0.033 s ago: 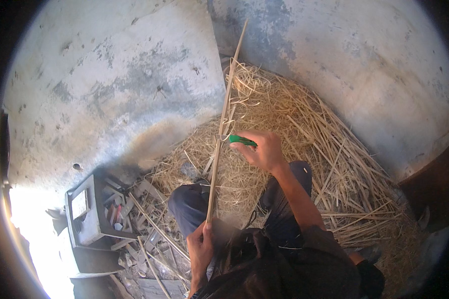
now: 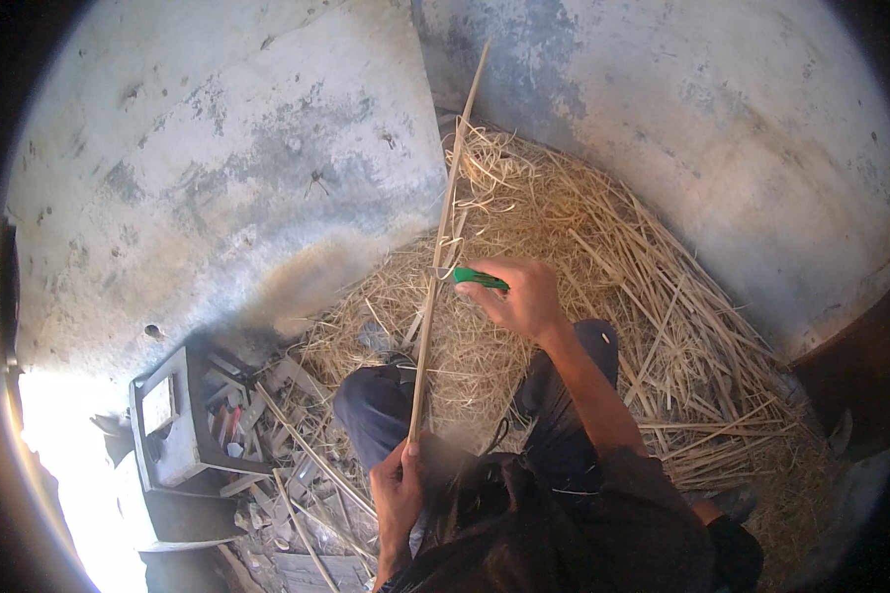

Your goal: The person sits on a straw-covered floor and uses a green-handled knife to shave the surface of a long bamboo pole. They hold the pole vertically and repeatedly scrape the blade along its length to remove the outer layer, creating thin shavings that fall to the ground.

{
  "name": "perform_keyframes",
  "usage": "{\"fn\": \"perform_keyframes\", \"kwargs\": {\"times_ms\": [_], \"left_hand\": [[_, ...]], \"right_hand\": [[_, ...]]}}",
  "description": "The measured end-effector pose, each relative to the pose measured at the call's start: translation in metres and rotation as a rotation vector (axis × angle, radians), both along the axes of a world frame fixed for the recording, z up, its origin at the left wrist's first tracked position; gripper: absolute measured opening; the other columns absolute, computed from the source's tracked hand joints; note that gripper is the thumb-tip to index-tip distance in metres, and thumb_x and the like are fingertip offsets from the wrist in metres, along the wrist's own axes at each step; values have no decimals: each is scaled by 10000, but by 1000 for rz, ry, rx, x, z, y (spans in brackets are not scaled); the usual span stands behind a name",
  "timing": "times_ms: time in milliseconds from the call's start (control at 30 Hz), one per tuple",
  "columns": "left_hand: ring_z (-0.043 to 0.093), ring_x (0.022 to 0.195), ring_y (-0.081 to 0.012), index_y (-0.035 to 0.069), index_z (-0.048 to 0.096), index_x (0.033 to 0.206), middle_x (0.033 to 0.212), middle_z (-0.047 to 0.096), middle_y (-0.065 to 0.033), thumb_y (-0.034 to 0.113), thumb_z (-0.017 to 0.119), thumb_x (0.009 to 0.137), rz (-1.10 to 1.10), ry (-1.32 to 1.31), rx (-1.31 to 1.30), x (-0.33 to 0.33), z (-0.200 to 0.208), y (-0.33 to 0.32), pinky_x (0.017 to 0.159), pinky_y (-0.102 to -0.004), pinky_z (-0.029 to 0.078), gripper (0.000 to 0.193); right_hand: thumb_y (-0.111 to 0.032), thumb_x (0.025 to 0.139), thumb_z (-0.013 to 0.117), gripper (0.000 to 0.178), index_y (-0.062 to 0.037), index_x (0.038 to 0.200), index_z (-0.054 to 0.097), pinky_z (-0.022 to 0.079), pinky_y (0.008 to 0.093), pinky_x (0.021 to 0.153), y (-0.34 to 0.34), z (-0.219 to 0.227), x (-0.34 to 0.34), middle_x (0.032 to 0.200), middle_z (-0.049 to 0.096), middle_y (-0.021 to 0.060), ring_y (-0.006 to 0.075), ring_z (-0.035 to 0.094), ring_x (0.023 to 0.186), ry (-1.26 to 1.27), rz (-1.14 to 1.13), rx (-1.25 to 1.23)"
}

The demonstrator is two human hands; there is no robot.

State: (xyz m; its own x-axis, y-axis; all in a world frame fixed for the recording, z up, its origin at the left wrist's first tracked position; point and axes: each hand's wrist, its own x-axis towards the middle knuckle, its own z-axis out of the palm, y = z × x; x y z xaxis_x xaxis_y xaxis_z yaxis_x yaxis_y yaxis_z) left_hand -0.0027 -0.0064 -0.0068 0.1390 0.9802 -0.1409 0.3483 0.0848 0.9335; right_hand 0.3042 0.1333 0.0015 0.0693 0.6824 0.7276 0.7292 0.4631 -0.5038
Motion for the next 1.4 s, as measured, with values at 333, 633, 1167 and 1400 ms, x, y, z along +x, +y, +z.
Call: {"fn": "perform_keyframes", "kwargs": {"times_ms": [333,633,1167,1400], "left_hand": [[559,789,-72,9,776,1289,782,729,-124,241,634,1119,2,80,-97,-7,-8,-19,696,-323,523,321],[595,824,-89,5,781,1269,818,725,-62,222,645,1118,-50,38,-79,-12,-13,-32,729,-320,525,297],[649,922,-91,-44,739,1319,947,787,-121,160,755,1032,51,-77,6,-6,-23,10,827,-307,562,353],[656,912,-89,-69,724,1321,959,792,-120,150,790,1004,42,-221,-2,4,-21,17,825,-301,561,391]], "right_hand": [[-470,1037,741,409,-82,1091,856,350,312,466,50,-3,54,608,652,-10,106,490,463,-20,-203,-86],[-522,1031,735,497,-41,1053,855,375,357,495,58,-10,76,655,686,46,126,516,500,82,-289,-228],[-475,1051,699,470,-13,1084,777,457,340,574,-21,-24,-9,743,670,55,146,613,629,288,-39,-154],[-362,925,857,308,-76,1019,791,537,360,576,-52,-31,-45,802,751,61,217,715,639,32,201,-43]]}}
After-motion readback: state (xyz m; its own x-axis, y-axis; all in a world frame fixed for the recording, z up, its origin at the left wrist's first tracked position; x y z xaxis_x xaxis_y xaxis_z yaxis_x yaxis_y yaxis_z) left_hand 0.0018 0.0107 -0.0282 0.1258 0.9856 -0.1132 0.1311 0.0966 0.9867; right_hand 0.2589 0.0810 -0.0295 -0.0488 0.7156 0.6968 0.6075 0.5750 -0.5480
